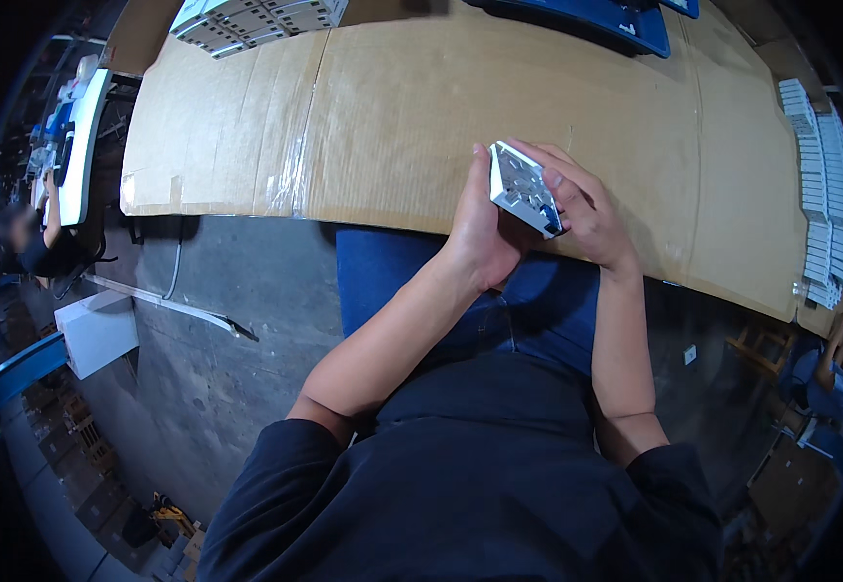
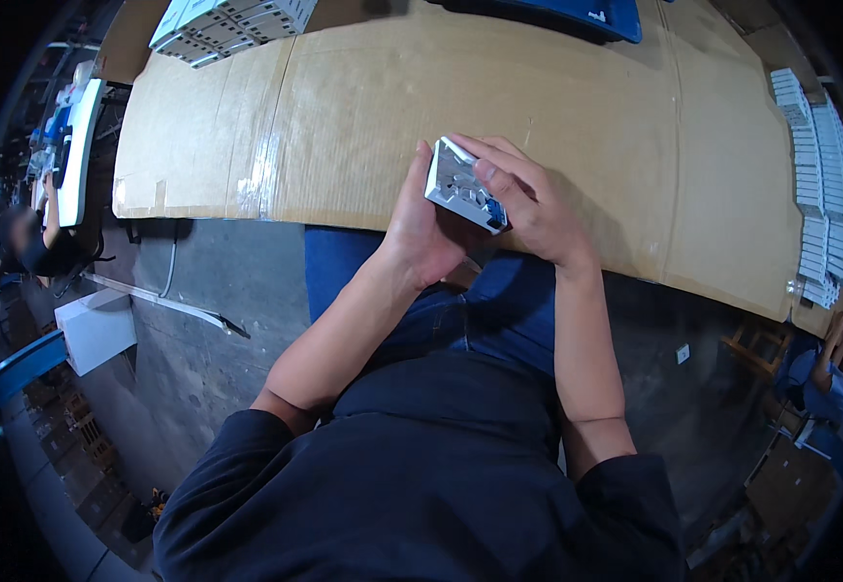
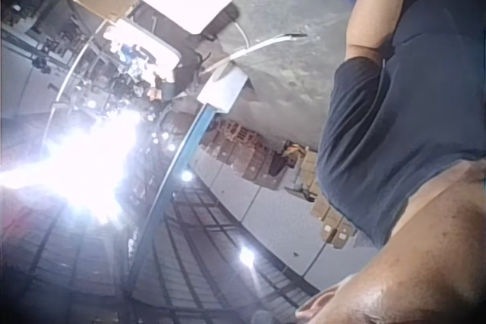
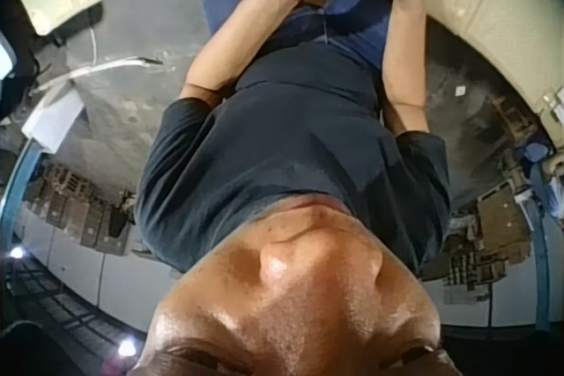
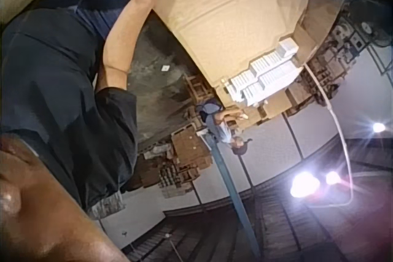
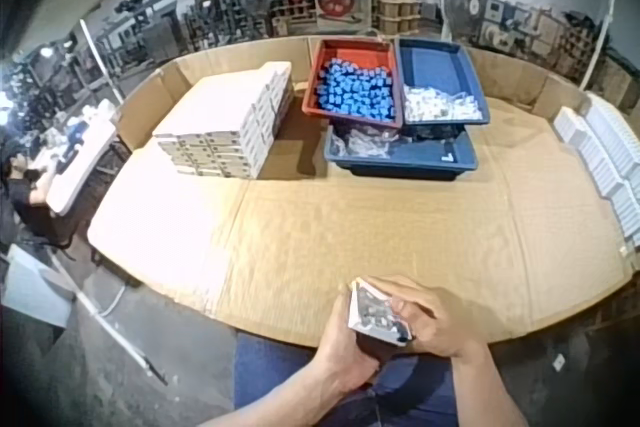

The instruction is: The worker is assembling electronic junction boxes by inserting small components, sealing them with covers, and adding blue connector caps.

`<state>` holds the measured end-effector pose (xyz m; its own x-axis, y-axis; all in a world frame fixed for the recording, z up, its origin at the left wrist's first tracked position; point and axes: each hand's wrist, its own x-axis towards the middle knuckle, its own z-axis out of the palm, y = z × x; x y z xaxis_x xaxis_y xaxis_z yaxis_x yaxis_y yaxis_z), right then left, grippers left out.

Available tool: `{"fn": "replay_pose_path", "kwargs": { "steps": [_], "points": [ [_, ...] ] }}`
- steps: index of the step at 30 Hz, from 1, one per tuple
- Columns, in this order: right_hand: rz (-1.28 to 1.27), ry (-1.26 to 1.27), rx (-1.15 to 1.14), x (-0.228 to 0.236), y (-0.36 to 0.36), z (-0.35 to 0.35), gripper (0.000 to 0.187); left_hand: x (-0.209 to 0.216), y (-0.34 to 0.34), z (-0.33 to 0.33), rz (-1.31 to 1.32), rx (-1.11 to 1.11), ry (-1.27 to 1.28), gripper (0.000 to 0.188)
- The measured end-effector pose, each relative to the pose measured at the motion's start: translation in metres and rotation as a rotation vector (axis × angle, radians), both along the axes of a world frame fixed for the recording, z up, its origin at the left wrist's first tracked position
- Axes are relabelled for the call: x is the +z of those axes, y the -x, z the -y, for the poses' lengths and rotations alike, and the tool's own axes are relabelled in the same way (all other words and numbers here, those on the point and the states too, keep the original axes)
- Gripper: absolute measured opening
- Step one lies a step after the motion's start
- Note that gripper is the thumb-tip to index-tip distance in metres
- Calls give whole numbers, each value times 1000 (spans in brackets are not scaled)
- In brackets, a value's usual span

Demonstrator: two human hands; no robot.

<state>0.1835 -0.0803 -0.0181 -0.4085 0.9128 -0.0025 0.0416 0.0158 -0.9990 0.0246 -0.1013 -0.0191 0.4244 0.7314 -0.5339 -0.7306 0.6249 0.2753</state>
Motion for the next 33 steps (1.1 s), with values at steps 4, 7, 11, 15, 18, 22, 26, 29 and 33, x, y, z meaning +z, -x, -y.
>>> {"fn": "replay_pose_path", "kwargs": {
  "steps": [4, 7, 11, 15, 18, 22, 26, 29, 33],
  "points": [
    [45, -63, 17, -3, 2, -1, 45, 3, 0, 0, -36, -11, 37, 69],
    [52, -24, 17, -3, 3, -1, 45, 1, 2, -2, -48, -17, 46, 68],
    [23, -20, 25, -5, 2, -2, 47, 4, 2, -4, -67, -29, 45, 65],
    [44, -19, 22, -6, 3, -3, 47, 5, 2, -6, -88, -35, 68, 63],
    [49, -11, 28, -6, 3, -4, 48, 0, 2, -7, -72, -33, 51, 63],
    [44, 3, 22, -9, 3, -5, 47, -3, 2, -8, -98, -44, 40, 63],
    [39, 18, 22, -6, 3, -5, 47, -5, 3, -9, -99, -49, 21, 63],
    [35, 30, 16, -6, 3, -5, 46, -3, 4, -10, -91, -49, 31, 62],
    [66, -6, 19, -8, 3, -6, 46, -1, 4, -11, -105, -55, 48, 62]
  ]
}}
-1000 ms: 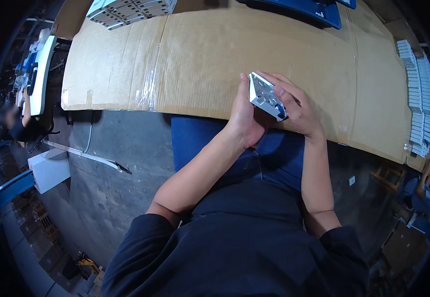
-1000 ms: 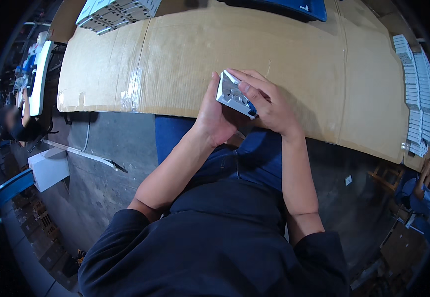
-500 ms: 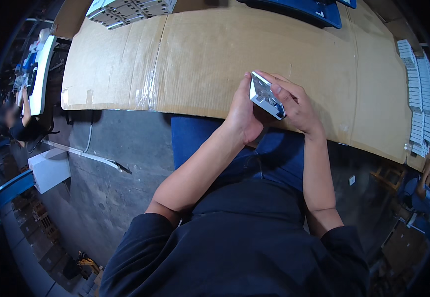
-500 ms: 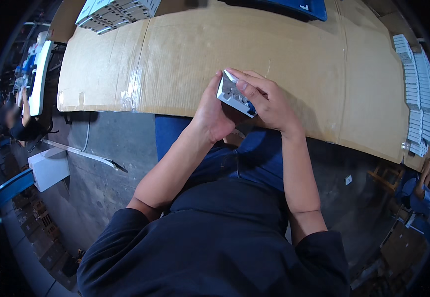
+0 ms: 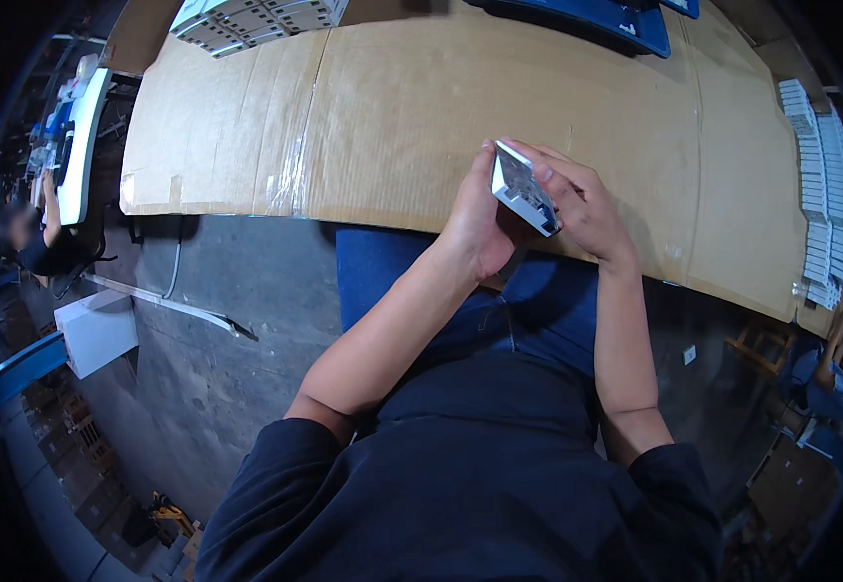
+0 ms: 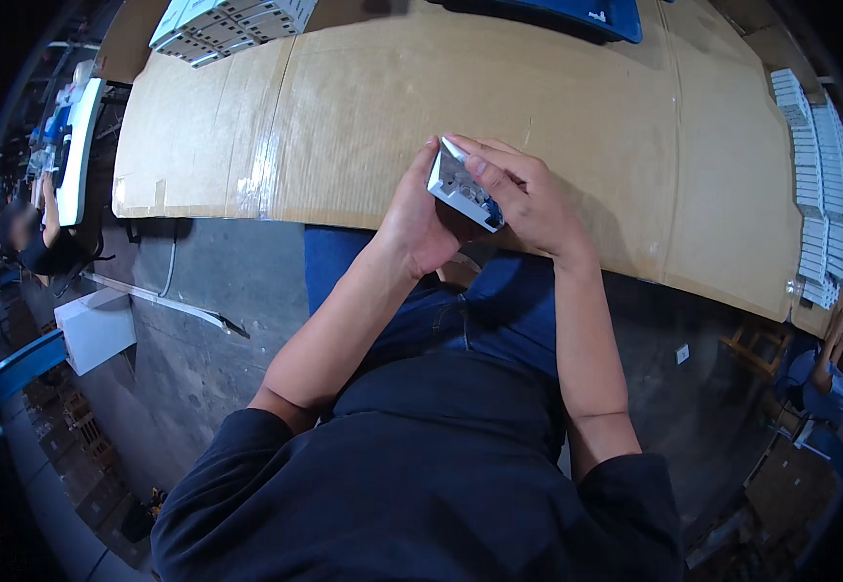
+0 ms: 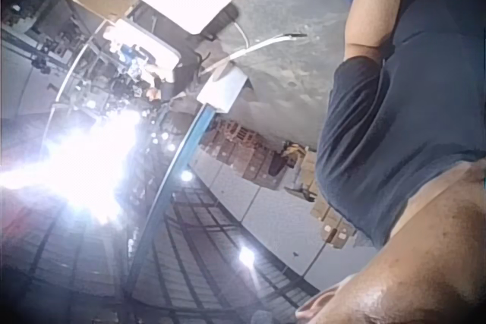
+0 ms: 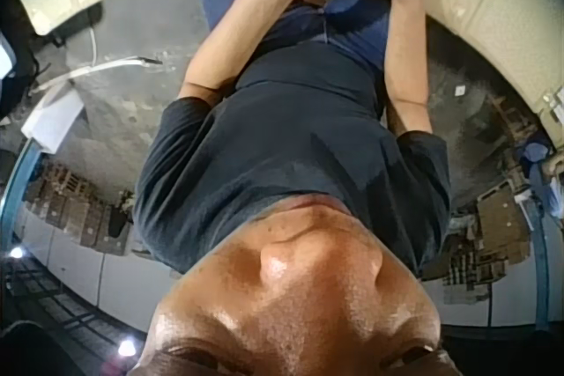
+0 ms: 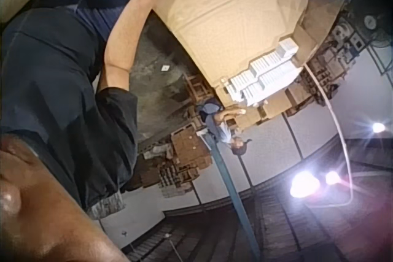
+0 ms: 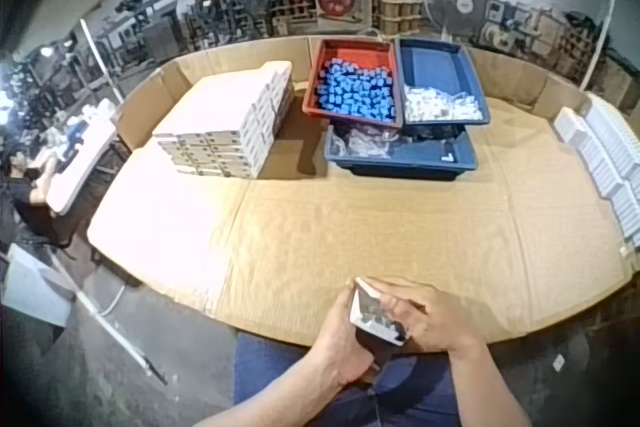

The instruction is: The worker is assembling electronic junction boxes by inserting small components, sealing them with covers, and adding blue connector caps.

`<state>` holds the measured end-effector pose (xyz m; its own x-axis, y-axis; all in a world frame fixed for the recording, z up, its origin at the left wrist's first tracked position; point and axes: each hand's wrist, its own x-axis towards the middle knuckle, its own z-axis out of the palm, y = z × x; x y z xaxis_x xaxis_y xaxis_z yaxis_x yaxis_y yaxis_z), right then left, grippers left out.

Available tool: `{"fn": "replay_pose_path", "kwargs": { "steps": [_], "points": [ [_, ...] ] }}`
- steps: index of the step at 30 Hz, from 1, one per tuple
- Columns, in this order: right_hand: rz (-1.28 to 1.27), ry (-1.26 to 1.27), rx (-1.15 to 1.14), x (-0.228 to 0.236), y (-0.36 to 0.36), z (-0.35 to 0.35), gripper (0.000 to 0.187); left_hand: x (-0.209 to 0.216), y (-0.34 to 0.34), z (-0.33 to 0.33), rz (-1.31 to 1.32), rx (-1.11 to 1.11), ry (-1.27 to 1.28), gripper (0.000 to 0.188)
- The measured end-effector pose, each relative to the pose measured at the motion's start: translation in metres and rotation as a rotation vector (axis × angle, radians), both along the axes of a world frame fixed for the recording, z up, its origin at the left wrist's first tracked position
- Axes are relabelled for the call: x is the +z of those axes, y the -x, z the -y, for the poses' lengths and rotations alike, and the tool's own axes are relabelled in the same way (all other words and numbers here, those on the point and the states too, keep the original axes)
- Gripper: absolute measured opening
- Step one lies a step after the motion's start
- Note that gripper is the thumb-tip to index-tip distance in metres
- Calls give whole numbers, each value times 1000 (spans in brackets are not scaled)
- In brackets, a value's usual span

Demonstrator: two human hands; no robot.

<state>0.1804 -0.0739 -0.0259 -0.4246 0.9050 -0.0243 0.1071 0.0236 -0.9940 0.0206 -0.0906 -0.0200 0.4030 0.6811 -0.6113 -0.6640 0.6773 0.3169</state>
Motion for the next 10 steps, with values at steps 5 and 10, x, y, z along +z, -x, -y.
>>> {"fn": "replay_pose_path", "kwargs": {
  "steps": [5, 10],
  "points": [
    [26, -27, 22, -1, 2, -1, 46, -2, 0, 1, 32, 27, -8, 63],
    [20, -41, 22, -1, 3, 0, 45, -8, 4, -1, 32, -12, -21, 63]
  ]
}}
